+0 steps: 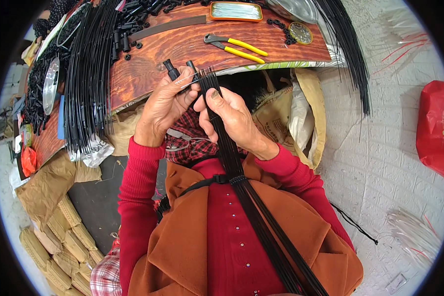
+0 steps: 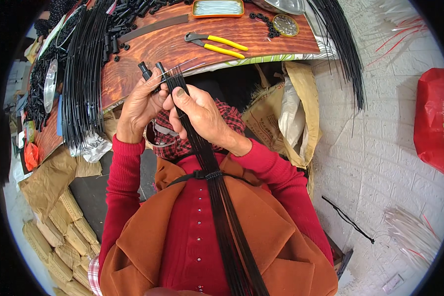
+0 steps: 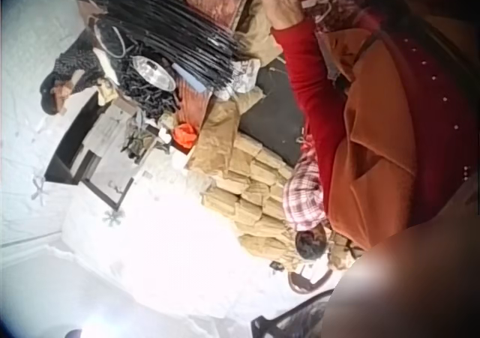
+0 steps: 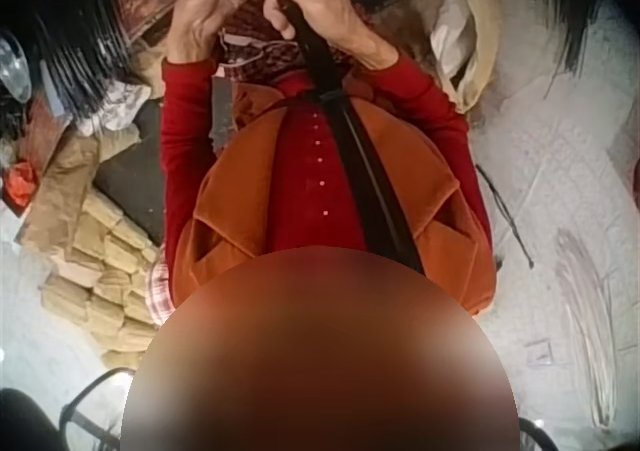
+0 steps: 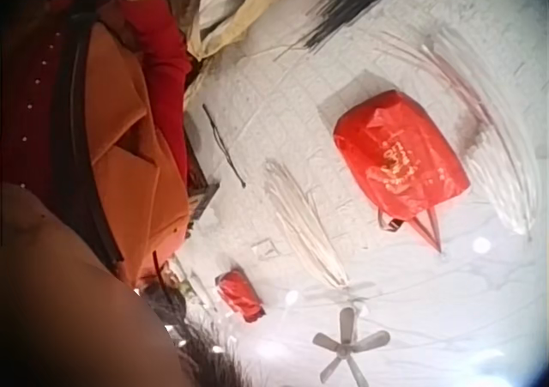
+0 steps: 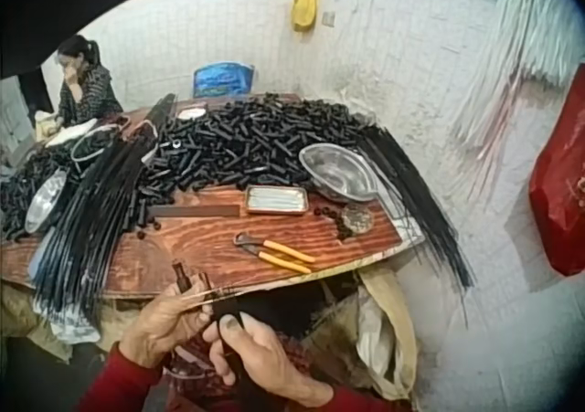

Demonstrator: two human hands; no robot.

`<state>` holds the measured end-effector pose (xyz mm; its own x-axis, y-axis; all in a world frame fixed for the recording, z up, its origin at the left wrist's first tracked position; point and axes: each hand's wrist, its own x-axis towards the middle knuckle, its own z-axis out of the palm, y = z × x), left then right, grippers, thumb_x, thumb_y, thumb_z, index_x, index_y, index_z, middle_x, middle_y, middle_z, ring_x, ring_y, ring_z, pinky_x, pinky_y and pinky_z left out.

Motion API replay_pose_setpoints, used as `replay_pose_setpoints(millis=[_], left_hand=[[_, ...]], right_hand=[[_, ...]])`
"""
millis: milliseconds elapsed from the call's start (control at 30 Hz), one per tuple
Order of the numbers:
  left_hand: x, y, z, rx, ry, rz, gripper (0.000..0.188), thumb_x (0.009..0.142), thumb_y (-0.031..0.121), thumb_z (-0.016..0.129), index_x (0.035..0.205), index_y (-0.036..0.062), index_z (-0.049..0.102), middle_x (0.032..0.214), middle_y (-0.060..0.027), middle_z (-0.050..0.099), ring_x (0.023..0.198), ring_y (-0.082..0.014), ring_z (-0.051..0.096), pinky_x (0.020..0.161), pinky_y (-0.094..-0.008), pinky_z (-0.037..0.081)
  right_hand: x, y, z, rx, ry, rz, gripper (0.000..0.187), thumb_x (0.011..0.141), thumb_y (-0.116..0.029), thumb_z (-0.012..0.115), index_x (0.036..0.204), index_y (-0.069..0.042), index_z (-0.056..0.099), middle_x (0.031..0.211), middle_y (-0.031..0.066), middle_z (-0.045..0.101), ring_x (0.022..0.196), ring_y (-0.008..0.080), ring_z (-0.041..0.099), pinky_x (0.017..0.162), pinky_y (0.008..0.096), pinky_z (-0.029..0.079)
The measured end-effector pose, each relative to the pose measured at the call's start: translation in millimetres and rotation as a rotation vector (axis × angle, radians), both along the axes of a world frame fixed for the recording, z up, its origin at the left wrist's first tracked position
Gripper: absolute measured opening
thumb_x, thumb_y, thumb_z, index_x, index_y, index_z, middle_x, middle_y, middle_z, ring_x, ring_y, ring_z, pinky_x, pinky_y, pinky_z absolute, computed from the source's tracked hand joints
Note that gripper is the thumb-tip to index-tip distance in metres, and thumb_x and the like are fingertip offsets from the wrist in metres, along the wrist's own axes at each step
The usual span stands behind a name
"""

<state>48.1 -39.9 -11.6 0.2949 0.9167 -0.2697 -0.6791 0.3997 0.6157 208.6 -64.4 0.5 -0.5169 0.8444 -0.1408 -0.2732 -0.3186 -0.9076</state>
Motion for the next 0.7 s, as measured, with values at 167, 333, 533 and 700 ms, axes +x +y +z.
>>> replay_pose_setpoints(millis=[167, 333, 533, 700], left_hand=[[6.4, 4.0, -1.9, -0.032, 0.032, -0.011, 0.011, 0.085, 0.016, 0.059, 0.086, 0.0061, 0.053, 0.075, -0.0032, 0.058, 0.065, -0.0078, 0.060, 0.057, -0.0159, 0.052], [8.3, 5.0, 1.1, -0.006, -0.007, -0.039, 0.011, 0.085, 0.017, 0.058, 0.083, 0.0070, 0.054, 0.071, -0.0026, 0.057, 0.062, -0.0078, 0.059, 0.055, -0.0174, 0.052], [6.5, 3.2, 4.3, 0.021, 0.016, -0.012, 0.010, 0.085, 0.016, 0.057, 0.086, 0.0062, 0.054, 0.073, -0.0034, 0.058, 0.063, -0.0081, 0.059, 0.055, -0.0174, 0.052], [0.7, -2.1, 3.4, 0.063, 0.084, 0.027, 0.017, 0.086, 0.015, 0.056, 0.097, 0.0028, 0.055, 0.077, -0.0039, 0.059, 0.066, -0.0077, 0.059, 0.058, -0.0157, 0.052]], right_hand=[[7.7, 3.5, -0.2, -0.019, 0.001, -0.009, 0.043, 0.092, -0.043, 0.036, 0.090, -0.002, 0.048, 0.055, 0.0051, 0.050, 0.040, 0.0096, 0.045, 0.038, 0.0206, 0.037], [7.2, 5.0, 3.3, -0.040, 0.010, -0.012, 0.044, 0.092, -0.044, 0.036, 0.094, -0.002, 0.048, 0.058, 0.0049, 0.051, 0.043, 0.0086, 0.046, 0.040, 0.0194, 0.038], [4.6, 7.1, -0.4, 0.027, 0.016, -0.019, 0.039, 0.093, -0.039, 0.038, 0.095, -0.001, 0.047, 0.059, 0.0051, 0.051, 0.045, 0.0092, 0.047, 0.042, 0.0205, 0.040], [7.4, 7.7, 3.4, 0.043, 0.024, 0.001, 0.039, 0.093, -0.037, 0.037, 0.095, 0.000, 0.047, 0.059, 0.0052, 0.051, 0.046, 0.0097, 0.047, 0.043, 0.0210, 0.040]])
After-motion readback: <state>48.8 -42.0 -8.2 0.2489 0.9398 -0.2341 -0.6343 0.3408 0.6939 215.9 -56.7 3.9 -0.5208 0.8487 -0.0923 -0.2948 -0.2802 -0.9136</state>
